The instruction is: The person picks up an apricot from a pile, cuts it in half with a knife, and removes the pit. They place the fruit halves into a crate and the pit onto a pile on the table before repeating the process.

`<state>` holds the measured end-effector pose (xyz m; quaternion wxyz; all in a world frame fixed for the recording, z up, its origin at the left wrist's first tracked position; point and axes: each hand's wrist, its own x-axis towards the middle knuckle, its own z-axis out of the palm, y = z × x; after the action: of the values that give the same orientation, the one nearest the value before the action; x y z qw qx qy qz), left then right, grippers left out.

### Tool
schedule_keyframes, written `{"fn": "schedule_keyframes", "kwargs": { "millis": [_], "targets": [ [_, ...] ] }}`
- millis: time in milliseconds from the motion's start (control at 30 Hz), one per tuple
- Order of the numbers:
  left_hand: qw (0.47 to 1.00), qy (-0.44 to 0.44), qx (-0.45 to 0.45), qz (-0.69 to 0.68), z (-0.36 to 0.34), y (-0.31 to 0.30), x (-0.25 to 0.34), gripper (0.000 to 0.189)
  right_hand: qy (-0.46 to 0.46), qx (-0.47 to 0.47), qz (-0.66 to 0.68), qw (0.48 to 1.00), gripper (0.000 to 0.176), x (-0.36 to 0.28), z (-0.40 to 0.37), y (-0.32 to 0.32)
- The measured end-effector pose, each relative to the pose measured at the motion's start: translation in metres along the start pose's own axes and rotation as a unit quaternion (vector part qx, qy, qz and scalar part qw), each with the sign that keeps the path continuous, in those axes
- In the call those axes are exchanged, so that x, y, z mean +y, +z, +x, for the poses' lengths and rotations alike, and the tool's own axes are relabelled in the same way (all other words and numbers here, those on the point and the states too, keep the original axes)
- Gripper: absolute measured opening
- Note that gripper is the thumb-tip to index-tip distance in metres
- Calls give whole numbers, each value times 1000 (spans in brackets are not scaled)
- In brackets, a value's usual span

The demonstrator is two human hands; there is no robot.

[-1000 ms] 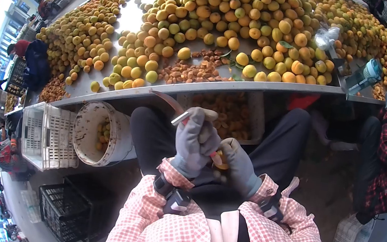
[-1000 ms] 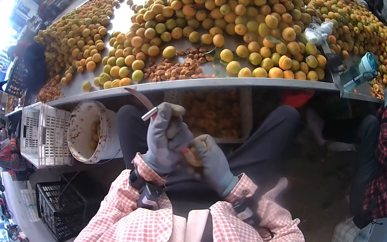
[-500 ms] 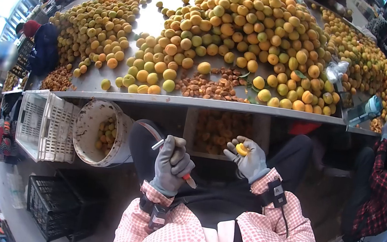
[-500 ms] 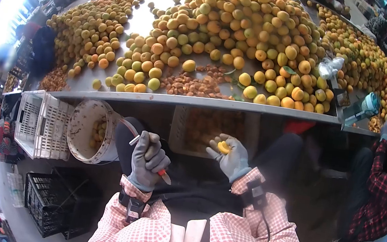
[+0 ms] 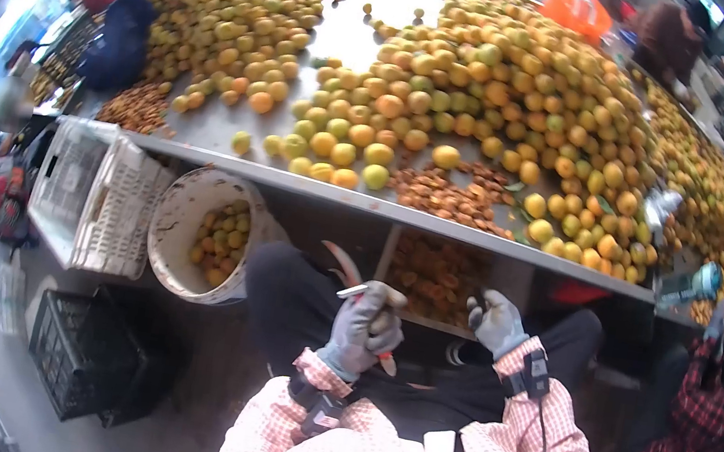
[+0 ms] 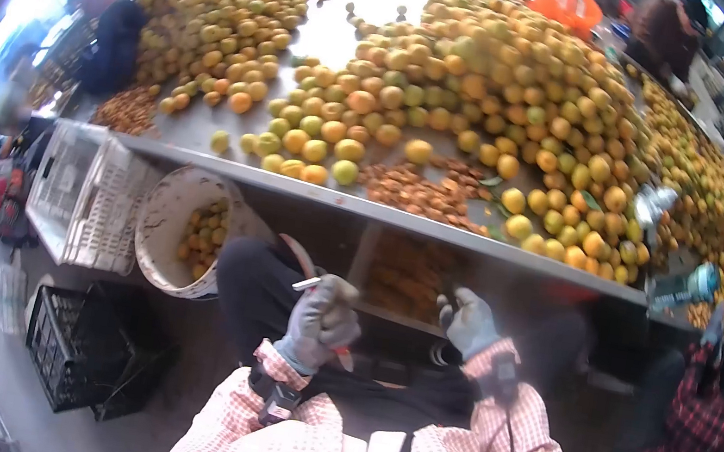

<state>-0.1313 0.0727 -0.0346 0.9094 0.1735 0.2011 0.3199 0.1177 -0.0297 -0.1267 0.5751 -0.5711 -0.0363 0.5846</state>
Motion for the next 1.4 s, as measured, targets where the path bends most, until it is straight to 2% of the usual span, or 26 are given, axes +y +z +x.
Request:
{"fn": "schedule_keyframes", "kwargs": {
  "millis": [67, 100, 133, 200, 267, 333, 400, 433, 467, 533, 600, 667, 700, 767, 900, 1000, 1033, 1133, 1200, 1233, 1267, 1333, 1400],
  "targets": [
    [1000, -13, -11, 14, -5, 0, 9, 27, 88, -8, 95, 992, 19, -11, -7, 47],
    [999, -13, -28, 14, -10, 3, 15, 27, 103, -57, 68, 991, 23, -24, -19, 80],
    [999, -15, -46, 14, -15, 5, 22, 28, 108, -67, 61, 990, 23, -26, -16, 101],
    [998, -3, -63, 11, -26, 8, 35, 27, 155, -206, 44, 965, 25, -30, -10, 137],
    [995, 14, -94, 29, -40, 10, 47, 27, 160, -228, 21, 960, 26, -32, 0, 185],
    [995, 21, -88, 34, -55, 10, 58, 26, 151, -292, -18, 944, 26, -34, 6, 229],
    [997, 37, -27, 55, -66, 5, 63, 27, 136, -314, -22, 939, 26, -31, 7, 256],
    [990, 25, -127, -53, -64, -3, 70, 27, 156, -315, 12, 936, 23, -29, 4, 263],
    [990, 79, -117, -25, -64, -9, 65, 27, 156, -314, 12, 936, 22, -33, 0, 261],
    [993, 96, -65, -7, -68, -15, 64, 28, 125, -292, 21, 948, 21, -48, -3, 246],
    [993, 84, -70, -31, -60, -19, 61, 28, 42, -241, 3, 970, 21, -75, 8, 222],
    [996, 55, -49, -46, -50, -22, 56, 27, -94, -178, -37, 979, 21, -97, 21, 198],
    [998, 28, -44, -39, -43, -22, 55, 27, -102, -169, -34, 980, 21, -104, 34, 181],
    [999, 0, -38, -17, -29, -19, 51, 27, -226, -76, -145, 960, 22, -113, 61, 149],
    [998, -60, -14, 34, 1, -15, 46, 25, -189, 14, -73, 979, 21, -132, 75, 111],
    [995, -90, -7, 38, 18, -22, 38, 23, -151, -3, -87, 985, 20, -142, 86, 112],
    [993, -87, 25, 70, 21, -22, 33, 22, -159, -11, -139, 977, 19, -144, 93, 119],
    [984, -100, 88, 121, 30, -23, 27, 21, -255, -114, -347, 895, 31, -137, 116, 148],
    [979, -108, 95, 145, 36, -22, 26, 22, -221, -195, -451, 843, 36, -145, 103, 189],
    [977, -109, 96, 154, 39, -22, 26, 21, -332, -198, -572, 723, 38, -135, 119, 196],
    [977, -108, 101, 154, 41, -21, 26, 21, -394, -224, -600, 659, 42, -128, 127, 206],
    [972, -122, 124, 158, 43, -21, 28, 21, -391, -235, -720, 524, 42, -123, 135, 221],
    [971, -119, 132, 160, 45, -23, 26, 20, -379, -227, -735, 515, 43, -119, 140, 230]
  ]
}}
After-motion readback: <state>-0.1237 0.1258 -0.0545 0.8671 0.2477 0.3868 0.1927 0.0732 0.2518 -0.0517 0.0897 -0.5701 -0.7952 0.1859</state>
